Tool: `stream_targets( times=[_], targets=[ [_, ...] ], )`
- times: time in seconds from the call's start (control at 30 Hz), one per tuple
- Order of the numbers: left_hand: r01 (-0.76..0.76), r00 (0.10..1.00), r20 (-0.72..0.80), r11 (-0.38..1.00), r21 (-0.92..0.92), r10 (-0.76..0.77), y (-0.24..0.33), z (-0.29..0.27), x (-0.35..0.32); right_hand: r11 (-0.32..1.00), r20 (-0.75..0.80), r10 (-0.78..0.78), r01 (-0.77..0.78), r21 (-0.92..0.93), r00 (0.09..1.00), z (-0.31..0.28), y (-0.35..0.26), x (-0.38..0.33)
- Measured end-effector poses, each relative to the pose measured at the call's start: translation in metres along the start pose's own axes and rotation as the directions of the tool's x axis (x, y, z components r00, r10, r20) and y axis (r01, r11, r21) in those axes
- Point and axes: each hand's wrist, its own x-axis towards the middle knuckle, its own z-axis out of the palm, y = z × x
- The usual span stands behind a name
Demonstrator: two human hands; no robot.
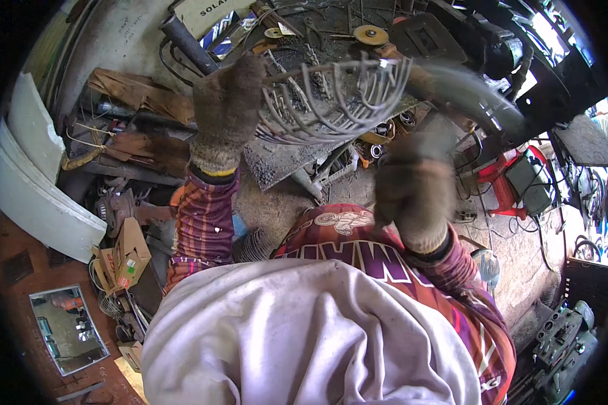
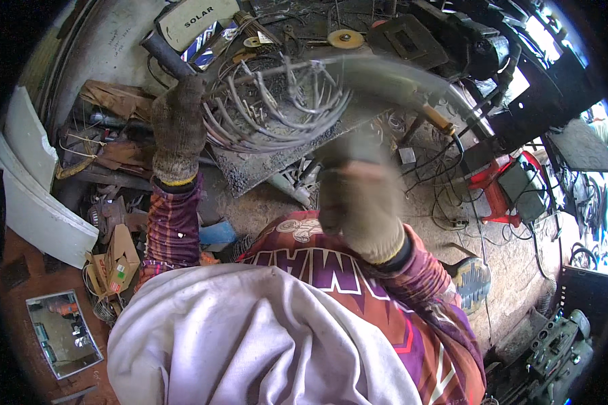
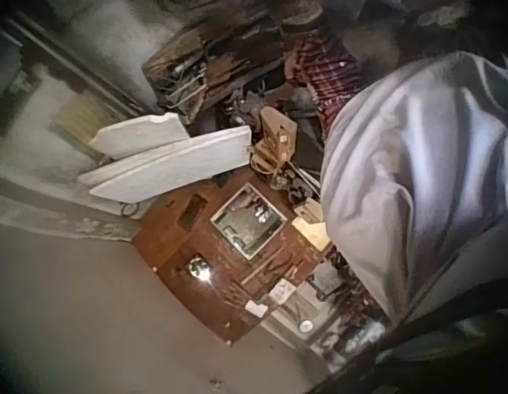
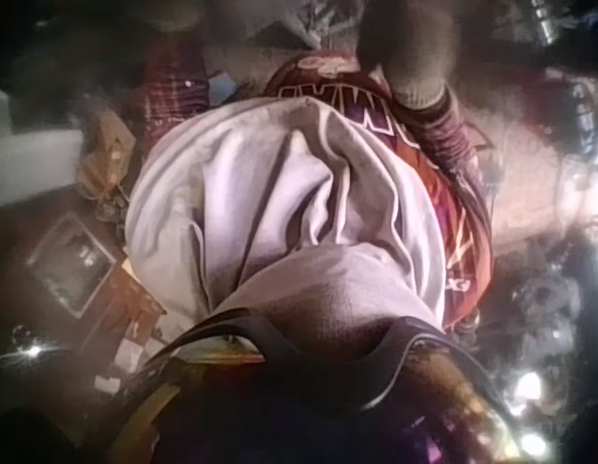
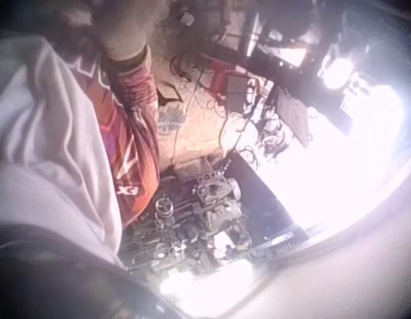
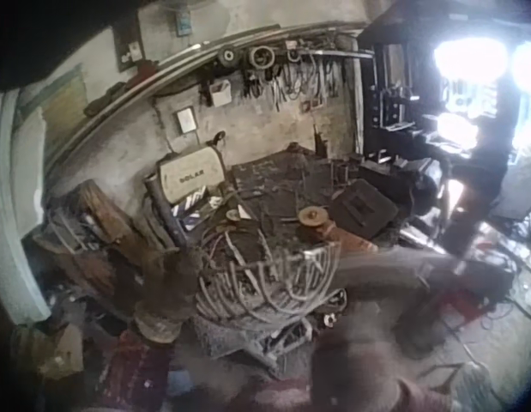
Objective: The person constructs a metal spherical cage by welding metal rods together, using a hammer to shape the structure, and then grinding the joints with an angle grinder.
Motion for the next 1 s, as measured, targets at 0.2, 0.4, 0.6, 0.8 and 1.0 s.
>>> stream_targets(
  times=[0.2, 0.4, 0.6, 0.8, 1.0],
  targets=[
    [-0.028, 0.996, -0.087, 0.995, 0.094, 0.036, -0.018, 0.000, 0.000, 0.865, -0.058, 0.199, -0.147, 0.480, 0.978, -0.004, -0.008, 0.012],
    [0.003, 1.000, 0.027, 0.999, 0.041, -0.004, -0.009, 0.001, -0.008, 0.882, 0.007, 0.277, -0.257, 0.394, 0.961, -0.012, 0.005, 0.003],
    [0.061, 0.977, 0.209, 0.997, -0.045, -0.051, -0.017, -0.003, -0.005, 0.989, -0.369, 0.127, -0.087, 0.123, 0.921, -0.033, 0.009, 0.026],
    [0.074, 0.979, 0.198, 0.991, -0.113, -0.050, -0.016, 0.003, 0.000, 0.981, -0.407, 0.185, -0.147, 0.124, 0.895, -0.046, 0.036, 0.028],
    [0.282, 0.922, 0.318, 0.947, -0.155, -0.223, -0.010, 0.002, -0.005, 0.967, -0.269, 0.172, -0.110, 0.231, 0.948, -0.025, 0.041, 0.010]
  ],
)
